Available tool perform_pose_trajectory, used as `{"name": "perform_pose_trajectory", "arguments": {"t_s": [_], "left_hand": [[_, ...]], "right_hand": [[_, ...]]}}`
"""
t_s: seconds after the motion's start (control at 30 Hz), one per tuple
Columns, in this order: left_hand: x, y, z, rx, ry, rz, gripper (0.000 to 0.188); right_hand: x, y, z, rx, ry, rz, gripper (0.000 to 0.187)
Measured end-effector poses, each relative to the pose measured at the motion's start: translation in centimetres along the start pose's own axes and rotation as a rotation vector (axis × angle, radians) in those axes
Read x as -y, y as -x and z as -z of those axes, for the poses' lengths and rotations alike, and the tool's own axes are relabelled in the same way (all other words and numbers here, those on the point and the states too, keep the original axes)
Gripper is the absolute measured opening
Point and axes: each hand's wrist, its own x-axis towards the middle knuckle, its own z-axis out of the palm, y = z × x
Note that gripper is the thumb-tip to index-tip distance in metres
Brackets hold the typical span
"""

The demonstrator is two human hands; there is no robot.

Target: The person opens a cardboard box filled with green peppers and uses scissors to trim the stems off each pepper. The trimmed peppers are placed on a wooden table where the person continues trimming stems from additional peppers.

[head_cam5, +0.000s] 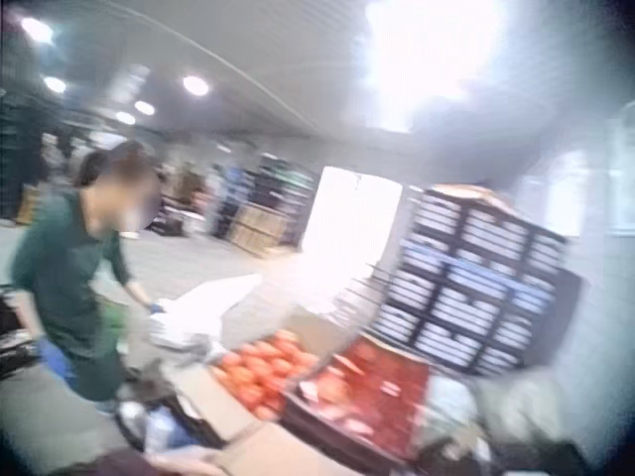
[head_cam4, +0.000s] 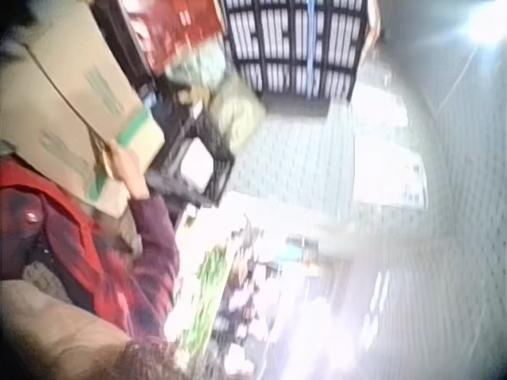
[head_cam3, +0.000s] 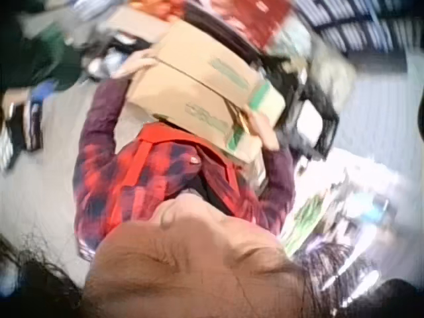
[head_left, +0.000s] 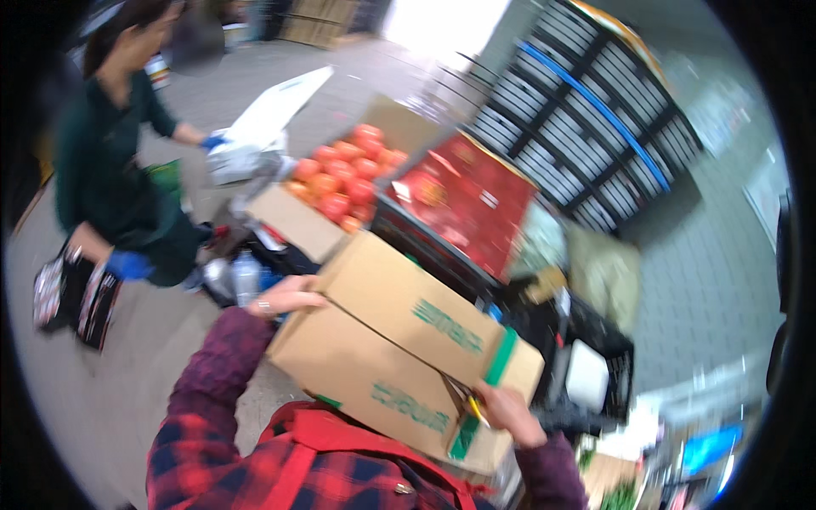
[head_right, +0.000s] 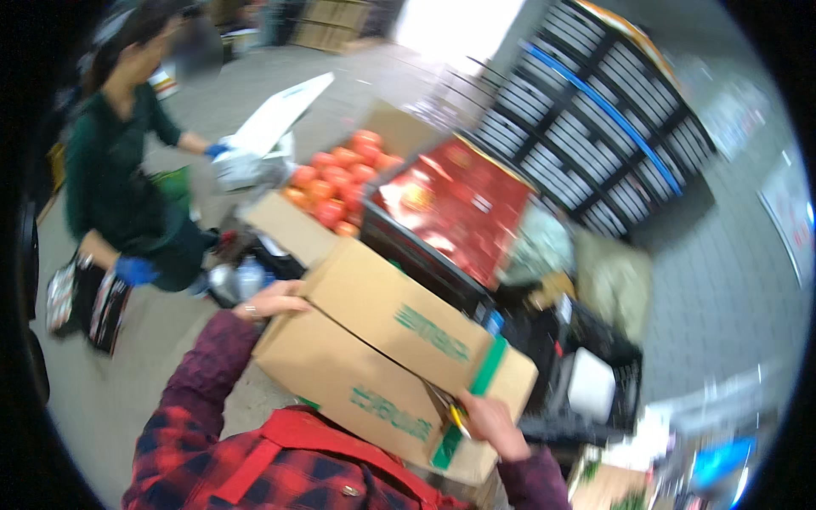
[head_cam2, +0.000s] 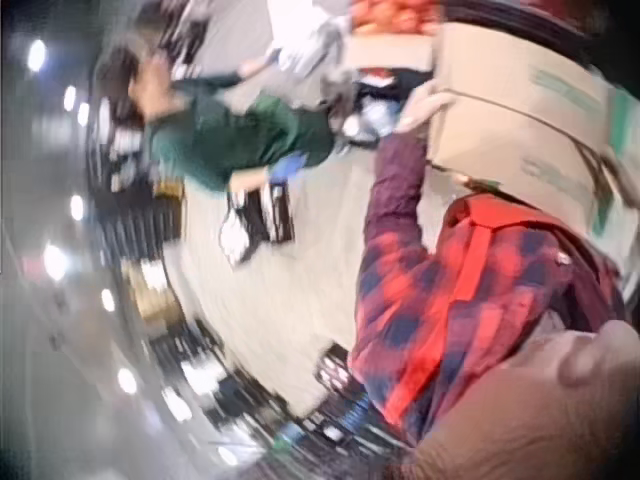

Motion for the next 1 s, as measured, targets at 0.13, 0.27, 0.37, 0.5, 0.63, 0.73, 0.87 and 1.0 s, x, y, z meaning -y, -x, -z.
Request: {"name": "perform_pose_trajectory", "arguments": {"t_s": [0.13,0.27,0.37,0.5,0.63,0.73,0.87,1.0], "left_hand": [[-0.8,0.7,0.0,0.010,0.004,-0.044,0.048],[-0.9,2.0,0.3,-0.019,0.104,-0.013,0.058],[-0.4,0.8,0.2,0.070,0.064,-0.017,0.060],[-0.4,0.7,-0.8,0.088,0.175,-0.015,0.059],[0.1,1.1,-0.2,0.054,0.232,0.041,0.059],[-0.7,1.0,-0.4,0.077,0.240,0.074,0.060],[-1.0,1.5,-0.5,0.003,0.186,0.082,0.055],[-0.7,2.0,-0.6,-0.094,0.059,0.059,0.049]], "right_hand": [[0.6,3.7,4.1,-0.115,0.075,-0.117,0.022],[-2.9,12.1,9.2,-0.263,0.147,-0.400,0.017],[-8.4,19.2,6.2,-0.303,0.138,-0.699,0.016],[-13.0,20.7,-5.4,-0.328,0.081,-0.971,0.021],[-12.0,16.0,-15.8,-0.368,-0.151,-0.928,0.024],[-11.1,14.9,-17.0,-0.517,-0.363,-0.894,0.024],[-9.6,15.4,-16.7,-0.603,-0.872,-0.770,0.018],[-8.2,14.5,-16.1,-0.585,-1.003,-0.726,0.016]]}}
